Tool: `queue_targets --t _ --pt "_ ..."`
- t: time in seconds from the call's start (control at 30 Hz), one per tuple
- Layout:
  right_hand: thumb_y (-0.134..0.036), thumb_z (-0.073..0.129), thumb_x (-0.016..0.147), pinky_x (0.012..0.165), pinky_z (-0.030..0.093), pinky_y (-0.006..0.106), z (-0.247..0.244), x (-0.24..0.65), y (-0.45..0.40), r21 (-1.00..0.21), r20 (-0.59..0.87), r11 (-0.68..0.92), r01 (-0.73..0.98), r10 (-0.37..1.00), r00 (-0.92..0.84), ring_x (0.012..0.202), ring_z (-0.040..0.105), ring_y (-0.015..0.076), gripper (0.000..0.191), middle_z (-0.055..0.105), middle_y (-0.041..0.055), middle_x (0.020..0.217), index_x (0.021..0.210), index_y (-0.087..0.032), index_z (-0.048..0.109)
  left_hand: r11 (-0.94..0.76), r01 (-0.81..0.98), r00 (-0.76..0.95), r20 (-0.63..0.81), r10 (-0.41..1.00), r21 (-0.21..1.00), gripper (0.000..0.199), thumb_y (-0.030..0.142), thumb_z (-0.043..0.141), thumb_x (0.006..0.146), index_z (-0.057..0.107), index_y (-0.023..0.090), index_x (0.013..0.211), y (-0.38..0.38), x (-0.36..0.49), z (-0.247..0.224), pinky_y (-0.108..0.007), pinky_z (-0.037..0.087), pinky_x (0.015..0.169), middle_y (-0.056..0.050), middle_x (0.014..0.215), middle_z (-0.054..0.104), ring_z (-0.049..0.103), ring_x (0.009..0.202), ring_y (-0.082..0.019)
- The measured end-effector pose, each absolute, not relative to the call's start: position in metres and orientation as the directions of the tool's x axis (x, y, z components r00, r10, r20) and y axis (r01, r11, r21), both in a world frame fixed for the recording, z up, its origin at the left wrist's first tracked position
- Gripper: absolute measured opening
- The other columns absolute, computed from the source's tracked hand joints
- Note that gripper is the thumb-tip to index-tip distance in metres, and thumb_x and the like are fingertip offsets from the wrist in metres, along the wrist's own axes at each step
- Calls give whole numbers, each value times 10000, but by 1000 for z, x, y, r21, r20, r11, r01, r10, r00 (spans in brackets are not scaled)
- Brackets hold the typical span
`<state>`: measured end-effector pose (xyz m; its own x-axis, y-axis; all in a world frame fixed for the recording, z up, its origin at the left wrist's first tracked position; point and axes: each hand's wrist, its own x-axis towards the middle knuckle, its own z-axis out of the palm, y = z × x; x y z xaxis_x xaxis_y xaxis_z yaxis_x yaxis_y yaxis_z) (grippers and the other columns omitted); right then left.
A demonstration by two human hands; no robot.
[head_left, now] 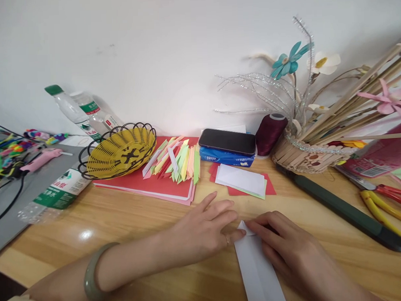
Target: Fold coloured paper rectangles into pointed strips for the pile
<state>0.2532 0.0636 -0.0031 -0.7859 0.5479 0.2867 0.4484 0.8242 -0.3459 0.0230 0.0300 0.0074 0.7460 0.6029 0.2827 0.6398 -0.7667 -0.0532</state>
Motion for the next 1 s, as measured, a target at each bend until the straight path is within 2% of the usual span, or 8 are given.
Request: queue_targets --t 0.13,0.23,0.4,0.53,0.7,0.83,0.9,1.0 --pt "-62 331 862 665 546 316 6 250 62 -124 370 920 373 391 -843 799 602 188 322 629 93 897 1044 -132 588 -790 610 777 237 584 -55 267 191 408 962 552 201 1187 30 21 12 -502 254 1089 -31 1219 552 391 1244 -241" --pt "-8 266 815 629 546 323 18 245 60 37 416 934 355 309 -855 744 602 201 377 645 111 844 924 -114 610 -797 602 787 204 582 -48 292 187 354 981 538 193 1208 29 20 15 -511 232 1099 -11 1283 536 335 1298 -246" --pt "10 277 721 574 543 324 27 242 58 150 406 920 361 276 -871 650 591 203 396 646 94 764 862 -140 616 -813 580 806 184 563 -53 316 173 317 990 493 150 1252 28 21 15 -541 196 1105 -42 1318 520 244 1359 -246" --pt "28 283 670 604 541 327 22 247 58 217 417 900 378 264 -870 708 605 210 432 658 95 811 902 -134 609 -814 572 812 213 544 -101 297 168 365 978 505 120 1236 28 23 13 -528 214 1102 -74 1308 527 262 1355 -257" --pt "27 318 674 664 537 355 13 261 56 266 404 893 364 239 -883 857 604 235 463 668 108 929 1016 -117 593 -811 571 811 246 531 -130 270 167 391 971 545 119 1187 28 25 13 -534 225 1091 -63 1275 556 297 1336 -282" --pt "12 329 691 677 531 328 10 277 52 249 429 901 356 226 -874 883 606 221 462 678 85 966 1046 -124 592 -817 566 811 252 528 -109 261 164 387 973 553 119 1168 29 24 12 -532 230 1088 -59 1273 559 315 1328 -274" --pt "-9 332 721 685 528 311 9 285 50 196 430 911 362 252 -867 868 611 209 450 679 75 961 1066 -137 592 -815 573 802 257 539 -81 261 160 373 977 558 125 1157 30 23 11 -532 213 1095 -53 1276 558 309 1332 -264" --pt "-79 357 804 686 527 278 10 292 47 21 365 938 345 314 -876 831 622 185 391 679 56 942 1102 -181 587 -816 578 792 253 556 -15 283 166 332 990 550 162 1170 33 20 9 -548 151 1110 -26 1286 552 257 1358 -241"
